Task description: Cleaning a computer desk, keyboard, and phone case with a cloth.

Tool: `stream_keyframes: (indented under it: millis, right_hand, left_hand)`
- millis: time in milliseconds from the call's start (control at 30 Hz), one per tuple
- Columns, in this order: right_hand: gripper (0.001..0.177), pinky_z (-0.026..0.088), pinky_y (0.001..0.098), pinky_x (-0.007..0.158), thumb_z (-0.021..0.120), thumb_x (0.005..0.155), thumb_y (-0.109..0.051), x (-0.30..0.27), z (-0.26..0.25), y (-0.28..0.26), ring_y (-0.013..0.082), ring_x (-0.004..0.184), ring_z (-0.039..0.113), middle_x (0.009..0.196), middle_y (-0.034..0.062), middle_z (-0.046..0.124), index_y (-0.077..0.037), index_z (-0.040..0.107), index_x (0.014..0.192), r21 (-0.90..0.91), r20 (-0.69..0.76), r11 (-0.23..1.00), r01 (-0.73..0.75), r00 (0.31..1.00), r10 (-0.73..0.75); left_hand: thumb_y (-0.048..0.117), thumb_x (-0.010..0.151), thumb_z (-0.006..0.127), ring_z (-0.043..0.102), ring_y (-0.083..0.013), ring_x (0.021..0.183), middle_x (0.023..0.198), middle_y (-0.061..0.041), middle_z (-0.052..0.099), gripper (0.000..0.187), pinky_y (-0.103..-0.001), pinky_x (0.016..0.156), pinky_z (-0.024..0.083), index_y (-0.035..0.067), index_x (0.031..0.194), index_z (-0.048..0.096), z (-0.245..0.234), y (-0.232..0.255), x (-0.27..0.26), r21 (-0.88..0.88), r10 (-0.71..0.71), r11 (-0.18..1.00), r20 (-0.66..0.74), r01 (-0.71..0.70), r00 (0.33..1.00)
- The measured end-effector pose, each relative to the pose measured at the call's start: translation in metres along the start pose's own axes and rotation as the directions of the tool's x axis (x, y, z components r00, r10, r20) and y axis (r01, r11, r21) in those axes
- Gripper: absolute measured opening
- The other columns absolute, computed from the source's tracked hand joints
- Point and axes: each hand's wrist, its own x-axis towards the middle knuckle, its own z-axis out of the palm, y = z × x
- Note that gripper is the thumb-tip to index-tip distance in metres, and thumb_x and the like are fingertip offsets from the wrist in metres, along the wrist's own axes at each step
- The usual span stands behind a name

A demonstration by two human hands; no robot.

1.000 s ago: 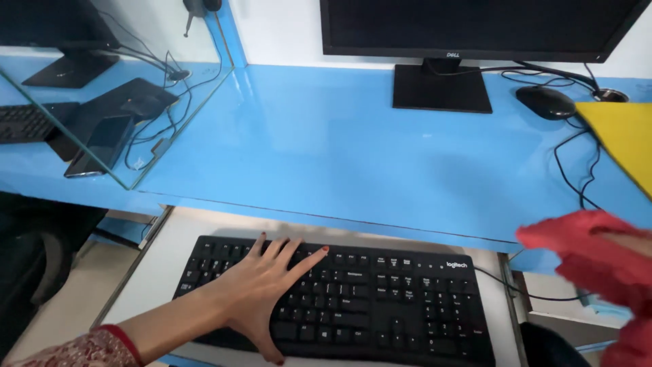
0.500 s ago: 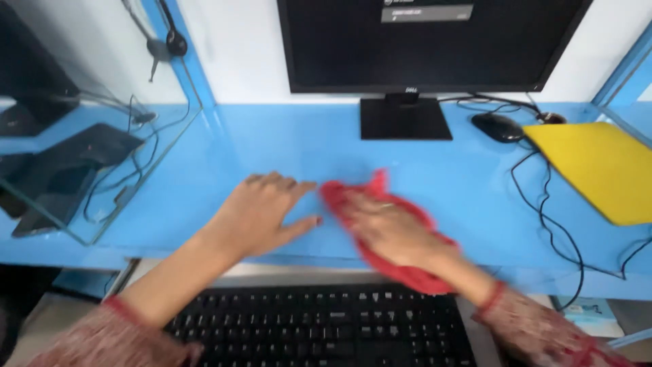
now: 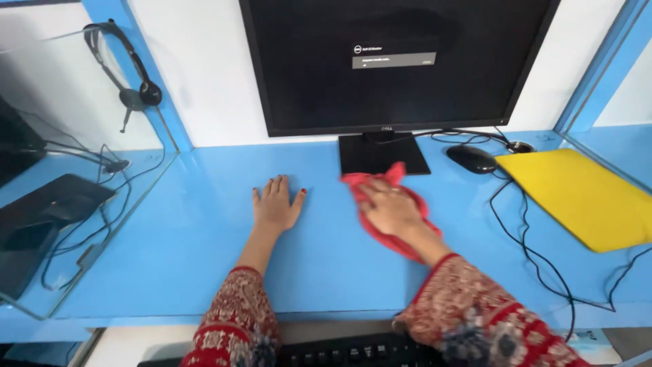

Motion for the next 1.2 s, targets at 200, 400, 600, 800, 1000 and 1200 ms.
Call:
stream_keyframes:
  millis: [200,400,600,800,1000,1200]
  right_hand:
    - [0.052,0.046,0.0511,0.108,0.044,0.098,-0.041,-0.045,-0.025,0.112,0.0402,0.132,0.054,0.155,0.0083,0.049,-0.021,0.053,0.145,-0.113,-0.07,0.955,-0.273,0.961,0.266]
    - [0.053,0.044,0.0533,0.108,0.048,0.095,-0.041,-0.069,-0.023,0.113,0.0371,0.136,0.048,0.152,0.0163,0.049,-0.011,0.06,0.137,-0.265,-0.193,0.902,-0.341,0.935,0.297]
    - [0.043,0.054,0.0507,0.095,0.053,0.089,-0.03,-0.081,-0.011,-0.048,0.037,0.121,0.059,0.136,0.0199,0.06,-0.004,0.068,0.119,-0.204,-0.203,0.971,-0.128,0.975,0.086]
    - [0.052,0.04,0.0559,0.106,0.057,0.088,-0.032,-0.058,0.009,-0.127,0.0362,0.134,0.051,0.147,0.018,0.052,-0.006,0.061,0.133,0.028,-0.194,0.994,0.102,0.976,-0.095]
    - [0.051,0.046,0.0515,0.106,0.051,0.091,-0.034,-0.036,-0.002,-0.003,0.0364,0.134,0.053,0.151,0.0148,0.051,-0.01,0.06,0.134,-0.062,-0.148,0.992,-0.114,0.983,0.104]
    - [0.056,0.04,0.0513,0.111,0.048,0.093,-0.039,-0.062,-0.029,0.116,0.0362,0.138,0.047,0.153,0.0162,0.047,-0.01,0.057,0.14,-0.187,-0.191,0.91,-0.371,0.922,0.336]
  left_hand:
    - [0.057,0.099,0.042,0.031,-0.0275,0.151,0.161,-0.01,0.039,0.068,-0.059,0.122,0.018,0.012,0.149,0.047,0.0,0.0,-0.012,-0.035,-0.053,0.998,-0.02,0.052,0.998]
    - [0.054,0.101,0.044,0.036,-0.028,0.15,0.159,-0.01,0.044,0.062,-0.058,0.123,0.021,0.012,0.145,0.054,-0.003,-0.001,-0.013,-0.054,-0.051,0.997,-0.064,0.047,0.997]
    - [0.053,0.099,0.046,0.036,-0.0297,0.148,0.157,-0.011,0.045,0.062,-0.059,0.12,0.022,0.011,0.145,0.054,0.004,-0.005,-0.009,-0.061,-0.019,0.998,-0.08,0.014,0.997]
    - [0.053,0.098,0.048,0.036,-0.03,0.149,0.159,-0.011,0.044,0.063,-0.058,0.121,0.022,0.014,0.147,0.054,0.016,-0.014,-0.01,-0.043,0.008,0.999,-0.083,-0.011,0.997]
    - [0.053,0.096,0.05,0.034,-0.0281,0.15,0.16,-0.009,0.042,0.062,-0.054,0.122,0.021,0.016,0.146,0.053,0.002,-0.011,-0.011,-0.09,-0.011,0.996,-0.038,0.007,0.999]
    - [0.052,0.097,0.049,0.032,-0.027,0.151,0.161,-0.008,0.04,0.062,-0.054,0.123,0.019,0.016,0.148,0.051,0.005,-0.013,-0.009,-0.081,-0.019,0.997,-0.013,0.018,1.0]
